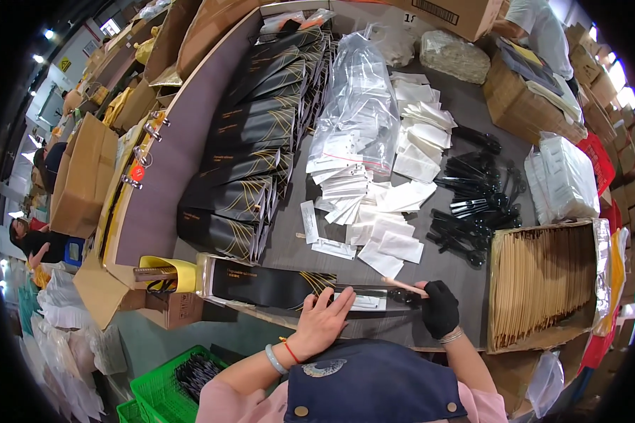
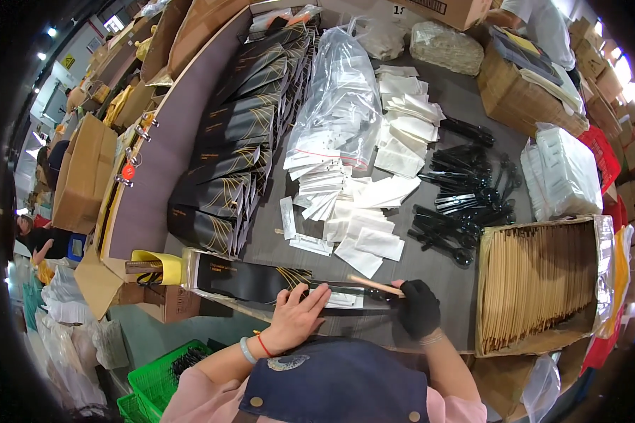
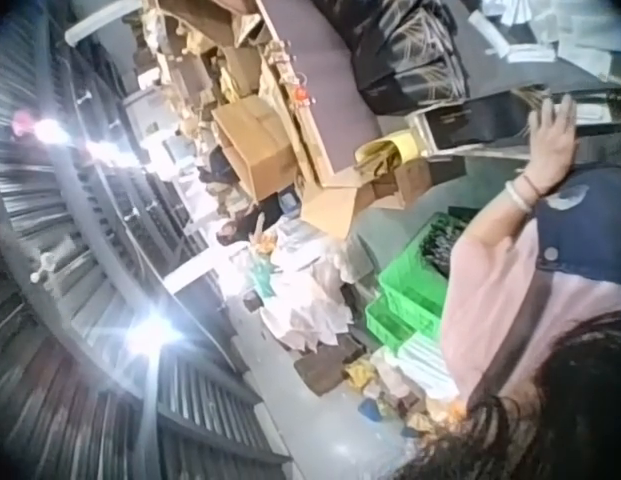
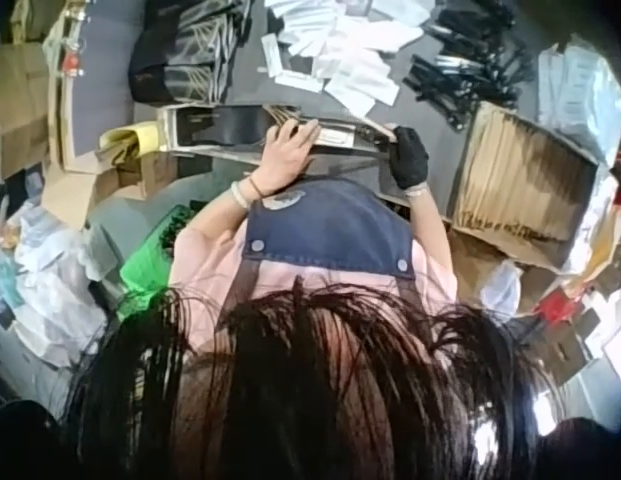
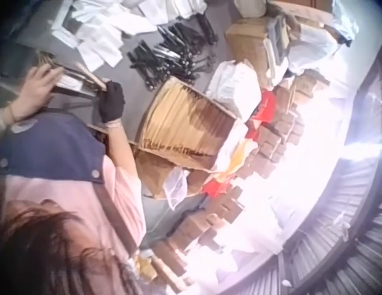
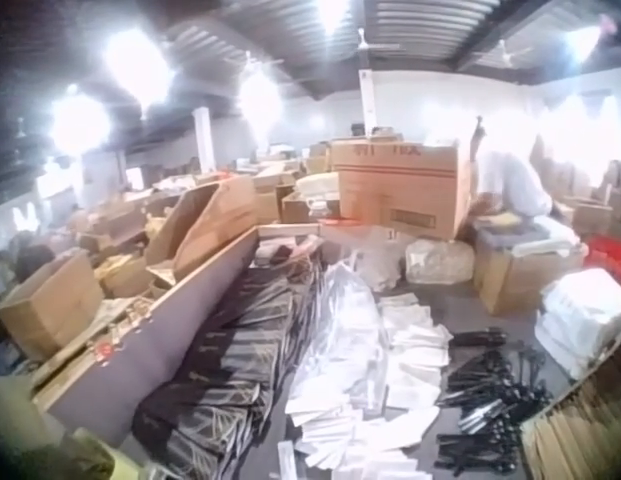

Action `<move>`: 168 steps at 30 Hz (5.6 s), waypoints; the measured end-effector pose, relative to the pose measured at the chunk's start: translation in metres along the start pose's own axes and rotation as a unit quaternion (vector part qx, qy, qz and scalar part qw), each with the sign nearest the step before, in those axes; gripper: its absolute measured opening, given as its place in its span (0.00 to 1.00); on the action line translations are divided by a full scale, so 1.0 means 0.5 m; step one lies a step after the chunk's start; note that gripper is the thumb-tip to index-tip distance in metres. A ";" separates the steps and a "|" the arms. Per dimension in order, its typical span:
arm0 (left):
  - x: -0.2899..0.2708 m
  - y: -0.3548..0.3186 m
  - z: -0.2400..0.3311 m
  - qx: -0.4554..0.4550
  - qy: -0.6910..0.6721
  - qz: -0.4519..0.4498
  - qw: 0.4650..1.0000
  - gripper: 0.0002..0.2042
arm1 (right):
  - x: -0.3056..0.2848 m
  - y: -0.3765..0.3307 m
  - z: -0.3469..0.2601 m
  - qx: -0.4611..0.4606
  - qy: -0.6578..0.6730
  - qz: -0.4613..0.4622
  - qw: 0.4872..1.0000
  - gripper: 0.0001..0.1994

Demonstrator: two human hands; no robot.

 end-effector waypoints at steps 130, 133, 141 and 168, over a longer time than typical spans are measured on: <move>0.014 0.011 -0.116 -0.145 -0.123 0.075 0.979 0.33 | -0.018 -0.068 0.069 0.002 -0.133 0.028 0.991 0.26; -0.006 -0.019 -0.128 -0.192 -0.055 0.158 0.967 0.33 | -0.022 -0.044 0.002 -0.003 -0.119 -0.014 0.993 0.24; 0.126 0.025 -0.177 -0.168 -0.184 0.131 0.960 0.39 | 0.023 -0.010 -0.109 0.026 -0.282 -0.288 0.915 0.24; 0.097 -0.011 -0.165 -0.193 -0.263 0.134 0.936 0.40 | 0.167 0.071 -0.085 -0.187 -0.191 -0.315 0.911 0.18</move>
Point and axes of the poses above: each hand's wrist, its own y-axis towards the middle knuckle, its own x-axis out of the palm, z = x × y, the point moved 9 cm from there along y, towards the middle knuckle, and after that the axes turned 8 degrees about -z, right-handed, at the moved point
